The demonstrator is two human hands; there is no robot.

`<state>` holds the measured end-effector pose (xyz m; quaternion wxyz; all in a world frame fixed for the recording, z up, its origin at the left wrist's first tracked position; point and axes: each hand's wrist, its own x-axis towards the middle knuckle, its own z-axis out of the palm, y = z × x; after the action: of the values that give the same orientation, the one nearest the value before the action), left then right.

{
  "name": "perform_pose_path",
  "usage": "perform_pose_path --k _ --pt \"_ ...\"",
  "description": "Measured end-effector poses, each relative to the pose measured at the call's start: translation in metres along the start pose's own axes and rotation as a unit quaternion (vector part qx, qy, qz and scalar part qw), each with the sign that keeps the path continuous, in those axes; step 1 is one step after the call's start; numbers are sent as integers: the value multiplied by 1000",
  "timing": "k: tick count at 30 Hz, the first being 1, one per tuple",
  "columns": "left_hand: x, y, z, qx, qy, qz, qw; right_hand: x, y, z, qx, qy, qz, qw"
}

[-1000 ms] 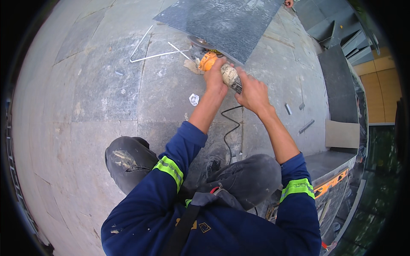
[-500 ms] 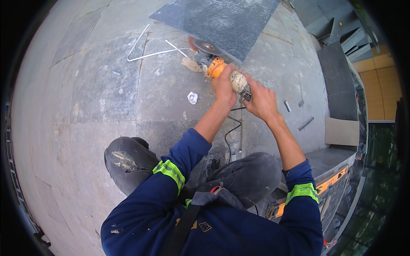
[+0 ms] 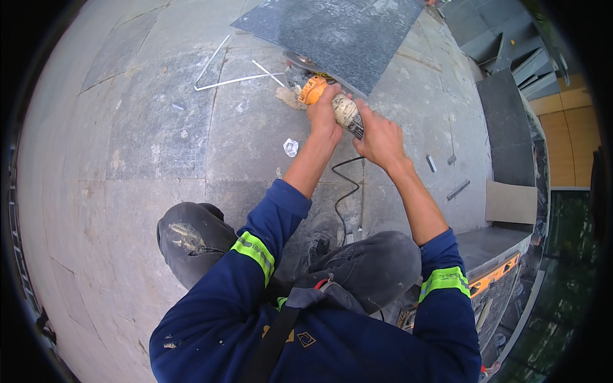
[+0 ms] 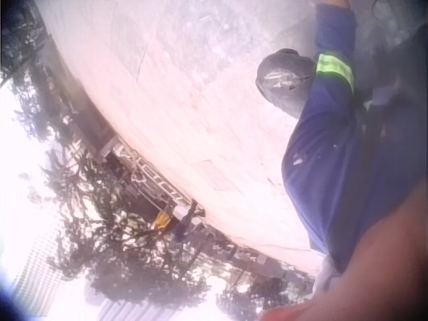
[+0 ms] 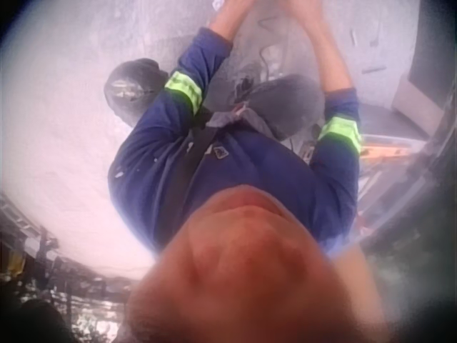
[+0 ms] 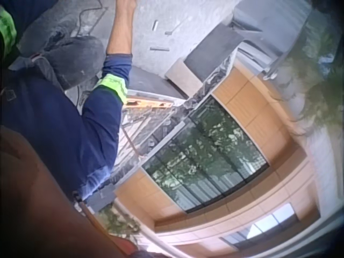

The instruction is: The person uses an angle grinder to cut a large rectangular stone tile on the ground. The person holds the grinder with both hands and moves it along the tile edge, generating dust. Another worker is visible nearby handling other tiles.

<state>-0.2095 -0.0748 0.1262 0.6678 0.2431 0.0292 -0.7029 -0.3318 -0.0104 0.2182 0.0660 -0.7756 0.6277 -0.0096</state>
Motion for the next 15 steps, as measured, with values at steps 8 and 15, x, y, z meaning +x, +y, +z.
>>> perform_pose_path --k 8,15 --pt "-47 -24 12 1 8 12 1000 -36 25 -3 4 10 -10 1000" --pt "-59 -29 19 -1 27 5 1000 -45 29 -8 4 2 2 1000"
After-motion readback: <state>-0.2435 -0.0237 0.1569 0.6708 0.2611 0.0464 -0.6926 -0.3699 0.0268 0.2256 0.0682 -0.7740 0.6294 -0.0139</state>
